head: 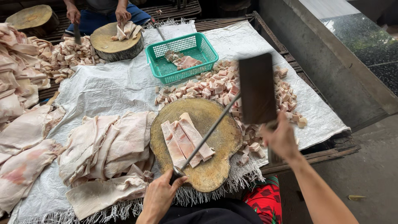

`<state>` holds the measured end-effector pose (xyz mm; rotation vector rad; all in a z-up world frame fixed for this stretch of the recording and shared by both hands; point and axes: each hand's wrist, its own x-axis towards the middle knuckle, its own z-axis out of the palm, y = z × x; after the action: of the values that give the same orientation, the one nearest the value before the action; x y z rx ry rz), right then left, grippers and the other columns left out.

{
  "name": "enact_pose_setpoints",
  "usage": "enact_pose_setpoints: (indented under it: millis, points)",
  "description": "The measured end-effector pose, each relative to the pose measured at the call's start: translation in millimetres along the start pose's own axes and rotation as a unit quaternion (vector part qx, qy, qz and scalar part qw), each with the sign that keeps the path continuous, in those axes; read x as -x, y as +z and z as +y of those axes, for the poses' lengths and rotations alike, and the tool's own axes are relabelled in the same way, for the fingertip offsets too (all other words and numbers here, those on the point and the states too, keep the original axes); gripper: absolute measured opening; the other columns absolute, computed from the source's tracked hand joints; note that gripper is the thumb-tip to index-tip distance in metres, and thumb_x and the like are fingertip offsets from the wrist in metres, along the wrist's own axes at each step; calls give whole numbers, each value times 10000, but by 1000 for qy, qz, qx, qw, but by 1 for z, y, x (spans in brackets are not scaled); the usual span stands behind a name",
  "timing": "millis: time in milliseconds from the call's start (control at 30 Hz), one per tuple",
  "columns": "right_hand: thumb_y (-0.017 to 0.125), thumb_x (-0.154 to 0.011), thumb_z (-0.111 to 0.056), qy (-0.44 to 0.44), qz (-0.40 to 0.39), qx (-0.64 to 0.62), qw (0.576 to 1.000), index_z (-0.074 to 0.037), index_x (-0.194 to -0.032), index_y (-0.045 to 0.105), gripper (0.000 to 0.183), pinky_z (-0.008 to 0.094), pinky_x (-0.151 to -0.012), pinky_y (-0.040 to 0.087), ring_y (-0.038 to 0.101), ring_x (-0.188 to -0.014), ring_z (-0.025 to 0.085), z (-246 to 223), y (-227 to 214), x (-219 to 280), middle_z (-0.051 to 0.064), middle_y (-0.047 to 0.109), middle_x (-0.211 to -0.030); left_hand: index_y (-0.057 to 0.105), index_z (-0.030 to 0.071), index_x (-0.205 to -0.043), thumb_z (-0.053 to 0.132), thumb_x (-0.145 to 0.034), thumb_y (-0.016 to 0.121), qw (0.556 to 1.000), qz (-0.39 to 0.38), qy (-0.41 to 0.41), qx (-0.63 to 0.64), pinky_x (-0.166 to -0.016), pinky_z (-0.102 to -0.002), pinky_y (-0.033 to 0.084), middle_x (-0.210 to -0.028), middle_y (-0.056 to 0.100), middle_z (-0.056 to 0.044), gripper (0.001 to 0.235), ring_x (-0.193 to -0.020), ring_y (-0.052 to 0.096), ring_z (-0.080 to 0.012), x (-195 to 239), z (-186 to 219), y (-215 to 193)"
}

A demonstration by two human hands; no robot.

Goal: The person chops large sheets of pork skin into strips and then into small cubes using a large cleaver on a wooden chopping block.

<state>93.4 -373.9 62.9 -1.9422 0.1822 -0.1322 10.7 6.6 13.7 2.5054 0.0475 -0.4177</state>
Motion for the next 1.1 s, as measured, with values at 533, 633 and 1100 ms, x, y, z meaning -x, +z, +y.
enact_pose_setpoints:
  millis: [533, 633, 1100]
  points:
    - [685, -843, -86, 61, -111, 84, 988, -36, -1161, 522, 360, 358, -451, 531, 613, -524, 216, 14, 9, 43, 145, 703, -763, 704, 152, -1009, 701, -838, 497, 999, -20, -28, 8, -606, -385, 565, -678, 692, -51, 612, -608, 655, -190, -2, -22, 21]
    - [642, -869, -67, -20, 47, -26, 998, 7, -1095, 417, 327, 327, -417, 559, 615, -489, 192, -9, 0, -6, 140, 634, -758, 703, 123, -991, 729, -826, 528, 1000, -19, 6, 20, -615, -371, 546, -686, 681, -27, 653, -613, 659, -160, 14, -16, 29]
    - [712, -830, -86, -5, -121, 123, 985, 19, -1211, 503, 447, 312, -474, 550, 674, -532, 176, 51, 18, 33, 139, 727, -704, 704, 49, -962, 678, -862, 593, 997, 55, 14, 53, -610, -431, 503, -614, 643, -97, 647, -609, 634, -209, 7, -20, 18]
